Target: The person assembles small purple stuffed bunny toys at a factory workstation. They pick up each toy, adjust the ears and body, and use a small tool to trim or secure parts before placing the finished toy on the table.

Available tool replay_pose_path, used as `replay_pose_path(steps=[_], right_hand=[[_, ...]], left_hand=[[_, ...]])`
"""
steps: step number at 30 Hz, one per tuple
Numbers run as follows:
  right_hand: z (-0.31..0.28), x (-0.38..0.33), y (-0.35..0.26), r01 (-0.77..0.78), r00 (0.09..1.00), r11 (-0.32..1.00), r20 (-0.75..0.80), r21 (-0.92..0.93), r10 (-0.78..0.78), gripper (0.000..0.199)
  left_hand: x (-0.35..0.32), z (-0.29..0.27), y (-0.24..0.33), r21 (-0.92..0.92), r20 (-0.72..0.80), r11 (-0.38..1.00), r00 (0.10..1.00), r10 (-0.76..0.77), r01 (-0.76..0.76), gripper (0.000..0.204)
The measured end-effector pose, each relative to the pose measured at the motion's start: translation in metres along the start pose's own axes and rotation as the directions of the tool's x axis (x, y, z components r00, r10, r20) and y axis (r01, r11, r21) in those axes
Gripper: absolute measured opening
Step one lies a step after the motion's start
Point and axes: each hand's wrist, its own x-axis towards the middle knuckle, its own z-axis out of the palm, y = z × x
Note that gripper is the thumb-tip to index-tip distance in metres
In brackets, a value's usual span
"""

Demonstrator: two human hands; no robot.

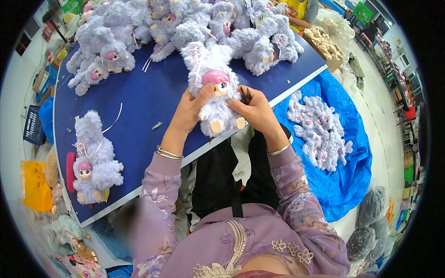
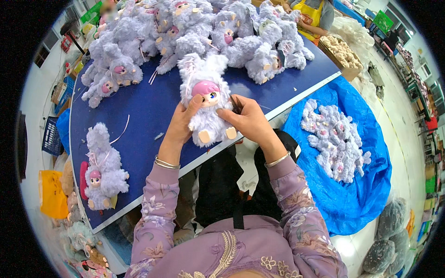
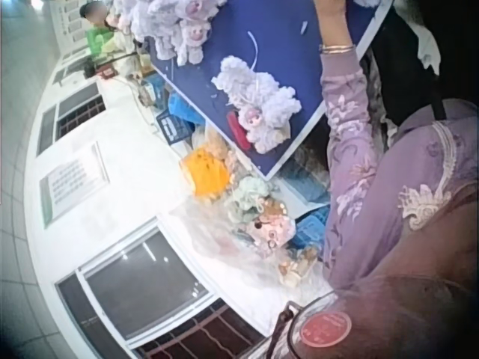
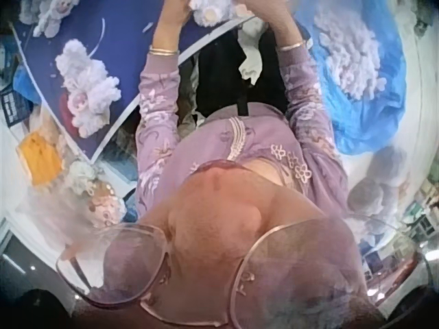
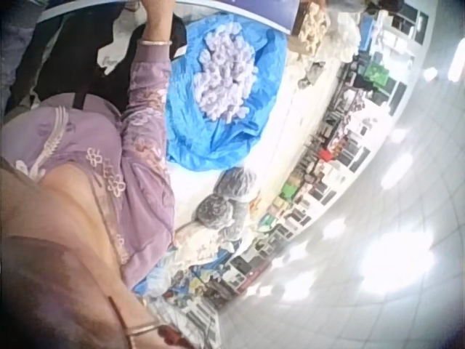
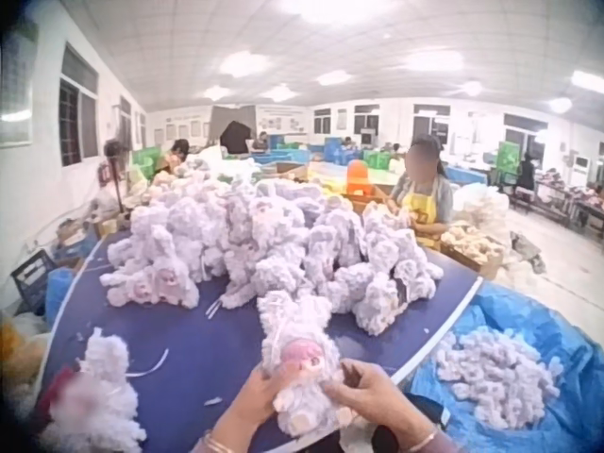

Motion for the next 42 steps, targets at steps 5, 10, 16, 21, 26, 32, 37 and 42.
replay_pose_path(steps=[5,10,16,21,26,32,37,42], right_hand=[[0.003,0.001,0.002,0.090,0.971,0.993,-0.229,0.079,-0.070,0.016],[0.003,-0.002,0.009,0.119,0.966,0.991,-0.238,0.065,-0.100,0.013],[0.004,0.003,0.023,0.099,0.977,0.982,-0.201,0.162,-0.066,0.021],[0.004,-0.002,0.022,0.090,0.984,0.978,-0.166,0.188,-0.059,0.028],[-0.044,-0.004,-0.026,0.409,0.714,0.905,-0.575,-0.121,-0.400,0.020],[-0.117,0.037,-0.041,0.296,0.674,0.943,-0.666,-0.154,-0.320,0.032],[-0.091,0.084,0.057,-0.098,0.841,0.789,-0.474,-0.607,-0.260,0.057],[-0.093,0.101,0.057,0.029,0.786,0.852,-0.514,-0.523,-0.343,0.044]], left_hand=[[-0.002,-0.006,-0.008,-0.047,0.125,0.977,0.972,-0.200,0.207,0.040],[-0.003,0.001,-0.012,-0.113,0.137,0.982,0.981,-0.137,0.152,0.037],[0.001,-0.007,-0.020,0.008,0.066,0.995,0.993,-0.101,0.101,0.032],[0.001,-0.009,-0.023,0.031,0.107,0.997,0.992,-0.067,0.064,0.034],[0.001,0.005,-0.007,-0.031,0.040,0.999,0.998,-0.040,0.042,0.048],[0.006,0.003,-0.003,0.049,0.070,0.997,0.996,-0.057,0.053,0.051],[0.005,0.000,-0.007,0.132,0.063,0.987,0.992,-0.105,0.096,0.042],[0.006,-0.004,-0.010,0.201,0.046,0.973,0.991,-0.127,0.115,0.036]])
